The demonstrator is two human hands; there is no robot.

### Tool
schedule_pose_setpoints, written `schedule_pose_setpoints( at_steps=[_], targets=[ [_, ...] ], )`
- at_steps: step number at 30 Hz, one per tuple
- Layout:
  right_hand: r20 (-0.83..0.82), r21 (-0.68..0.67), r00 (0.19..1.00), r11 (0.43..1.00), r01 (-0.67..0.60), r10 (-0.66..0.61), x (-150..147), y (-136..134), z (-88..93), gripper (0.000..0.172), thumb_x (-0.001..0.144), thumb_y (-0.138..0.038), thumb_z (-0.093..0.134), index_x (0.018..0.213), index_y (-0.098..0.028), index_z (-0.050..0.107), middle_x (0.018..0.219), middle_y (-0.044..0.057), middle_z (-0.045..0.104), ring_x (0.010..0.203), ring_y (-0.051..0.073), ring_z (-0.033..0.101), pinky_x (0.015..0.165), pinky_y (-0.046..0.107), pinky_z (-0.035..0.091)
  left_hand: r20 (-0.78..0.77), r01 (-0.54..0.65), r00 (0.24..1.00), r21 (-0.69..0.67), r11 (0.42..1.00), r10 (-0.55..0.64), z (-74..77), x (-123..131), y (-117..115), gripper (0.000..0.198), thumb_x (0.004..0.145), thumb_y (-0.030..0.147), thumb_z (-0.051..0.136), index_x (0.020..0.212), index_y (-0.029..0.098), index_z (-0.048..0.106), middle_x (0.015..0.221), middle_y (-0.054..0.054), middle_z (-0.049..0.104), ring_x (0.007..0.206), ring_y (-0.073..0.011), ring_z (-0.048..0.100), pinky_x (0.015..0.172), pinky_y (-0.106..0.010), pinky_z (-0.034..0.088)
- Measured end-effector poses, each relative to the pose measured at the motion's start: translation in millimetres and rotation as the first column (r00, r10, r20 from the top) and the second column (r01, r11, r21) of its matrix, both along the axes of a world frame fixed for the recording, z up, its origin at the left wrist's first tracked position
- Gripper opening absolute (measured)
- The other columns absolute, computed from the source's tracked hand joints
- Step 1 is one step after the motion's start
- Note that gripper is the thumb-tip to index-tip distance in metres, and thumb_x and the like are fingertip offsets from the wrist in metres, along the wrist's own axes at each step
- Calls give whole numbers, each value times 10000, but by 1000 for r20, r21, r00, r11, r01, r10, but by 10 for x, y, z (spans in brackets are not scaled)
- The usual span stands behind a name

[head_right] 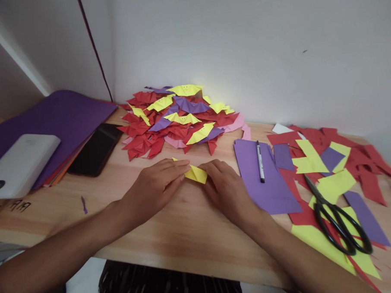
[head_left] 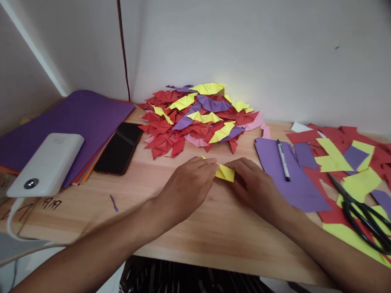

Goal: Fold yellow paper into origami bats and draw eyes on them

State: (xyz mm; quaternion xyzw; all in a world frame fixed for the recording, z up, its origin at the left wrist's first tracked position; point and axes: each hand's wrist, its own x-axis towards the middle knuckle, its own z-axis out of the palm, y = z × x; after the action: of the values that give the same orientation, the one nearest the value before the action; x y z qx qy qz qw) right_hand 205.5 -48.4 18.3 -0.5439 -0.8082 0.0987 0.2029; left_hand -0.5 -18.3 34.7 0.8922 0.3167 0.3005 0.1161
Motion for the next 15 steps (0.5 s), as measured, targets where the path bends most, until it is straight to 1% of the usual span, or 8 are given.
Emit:
schedule_pose_setpoints(
  at_steps=[2,4,5,6,10,15],
  targets=[
    [-22,-19,1000,1000,15,-16,14,13,-10,262,906,-324,506,1134,-202,550,983,82,621,884,214,593,750,348,487,0,-14,1000,-1,1000,14,-3,-9,14,213,925,124,439,1018,129,631,1128,-78,680,1039,-166,627,938,-350,525],
    [-33,-22,999,999,41,-41,10,17,-18,392,865,-402,566,1203,-208,519,982,79,634,852,212,607,724,343,495,-22,-12,1000,2,1000,12,-17,-14,24,217,913,108,448,1029,128,631,1135,-84,677,1053,-172,623,937,-362,527],
    [-41,-22,998,998,53,-54,3,17,-20,430,855,-424,577,1219,-206,509,981,78,639,836,207,613,707,334,497,-31,-5,1000,3,1000,6,-26,-14,26,223,910,103,448,1036,127,630,1138,-89,675,1058,-174,621,937,-367,527],
    [-53,-16,996,998,65,-66,-6,15,-20,429,857,-433,572,1213,-203,511,969,76,643,811,198,617,683,321,497,-35,3,999,3,1000,-3,-37,-12,28,227,911,104,446,1042,125,629,1140,-92,674,1062,-175,620,939,-370,526],
    [-83,-11,993,996,84,-84,-26,15,-10,292,900,-416,511,1089,-201,563,840,46,638,689,163,599,602,280,468,-13,20,1000,-20,1000,-20,-70,-1,33,239,919,126,439,1065,119,628,1146,-92,673,1071,-176,617,944,-369,520],
    [-118,-72,985,990,119,-127,-10,25,3,236,889,-413,518,1006,-210,546,729,7,609,589,141,569,542,258,439,13,14,1000,-7,1000,-13,-90,5,56,249,923,134,441,1090,121,626,1158,-85,674,1065,-166,618,947,-364,514]
  ],
)
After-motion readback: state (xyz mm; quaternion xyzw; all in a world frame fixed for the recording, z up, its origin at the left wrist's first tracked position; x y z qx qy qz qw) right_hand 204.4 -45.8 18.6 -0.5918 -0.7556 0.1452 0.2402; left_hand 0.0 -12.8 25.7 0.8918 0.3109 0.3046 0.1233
